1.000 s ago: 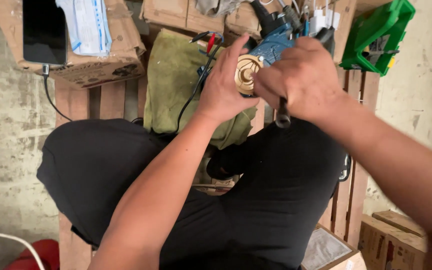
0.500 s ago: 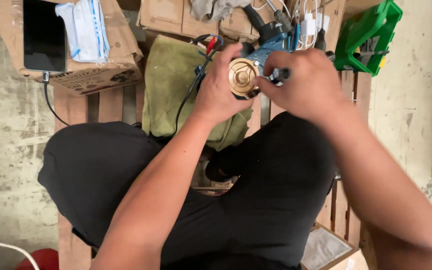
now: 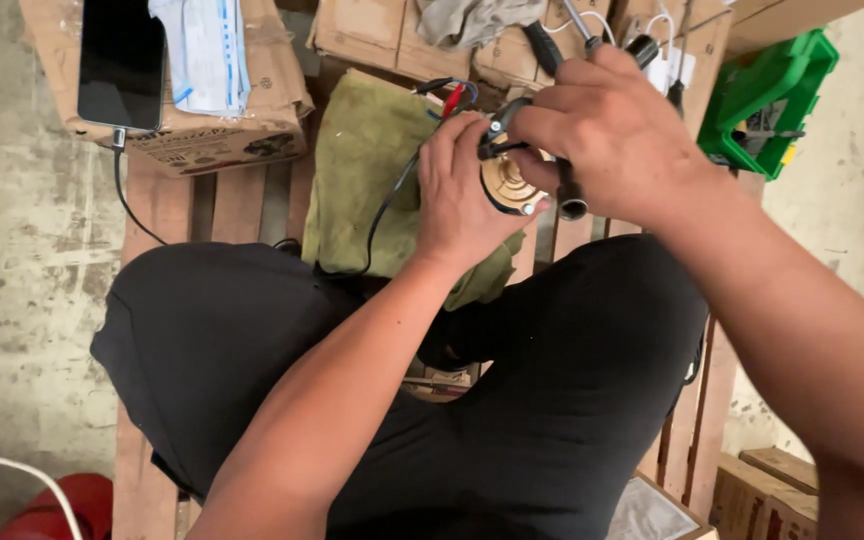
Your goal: Tightening bolts on a small blue pump using a wrench while sitting on a pallet in a warehouse.
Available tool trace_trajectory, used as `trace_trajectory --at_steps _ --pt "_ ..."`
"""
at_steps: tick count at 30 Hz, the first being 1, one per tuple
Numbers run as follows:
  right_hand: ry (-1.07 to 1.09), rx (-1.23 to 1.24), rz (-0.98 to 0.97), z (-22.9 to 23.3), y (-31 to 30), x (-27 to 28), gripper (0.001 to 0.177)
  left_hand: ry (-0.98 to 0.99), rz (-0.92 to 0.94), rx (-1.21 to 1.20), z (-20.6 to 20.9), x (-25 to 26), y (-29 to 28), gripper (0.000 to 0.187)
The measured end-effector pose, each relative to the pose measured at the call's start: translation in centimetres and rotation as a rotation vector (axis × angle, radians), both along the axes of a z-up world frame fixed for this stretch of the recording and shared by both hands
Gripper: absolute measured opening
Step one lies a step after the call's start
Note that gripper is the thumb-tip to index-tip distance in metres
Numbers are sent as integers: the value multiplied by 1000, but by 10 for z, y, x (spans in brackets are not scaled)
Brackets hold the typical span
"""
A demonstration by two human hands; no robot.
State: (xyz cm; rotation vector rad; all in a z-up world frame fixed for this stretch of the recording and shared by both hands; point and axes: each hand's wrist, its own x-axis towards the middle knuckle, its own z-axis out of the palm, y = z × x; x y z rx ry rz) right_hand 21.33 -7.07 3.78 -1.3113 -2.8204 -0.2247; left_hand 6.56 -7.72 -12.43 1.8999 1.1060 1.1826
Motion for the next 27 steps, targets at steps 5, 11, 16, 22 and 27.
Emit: trace_trajectory --at_steps 5,11,16,22,27 --pt "-193 -31 168 16 13 -6 31 -40 16 35 -7 0 -2 107" --pt "-404 86 488 27 35 -14 26 -8 79 73 -8 -4 -9 105" --pt "-367 95 569 16 48 -11 27 37 21 37 -18 -10 -16 81" --pt "-85 133 411 2 41 -21 49 159 -35 30 -25 -5 -20 98" --pt "21 167 116 -16 29 -23 39 104 -30 12 -19 -4 -20 91"
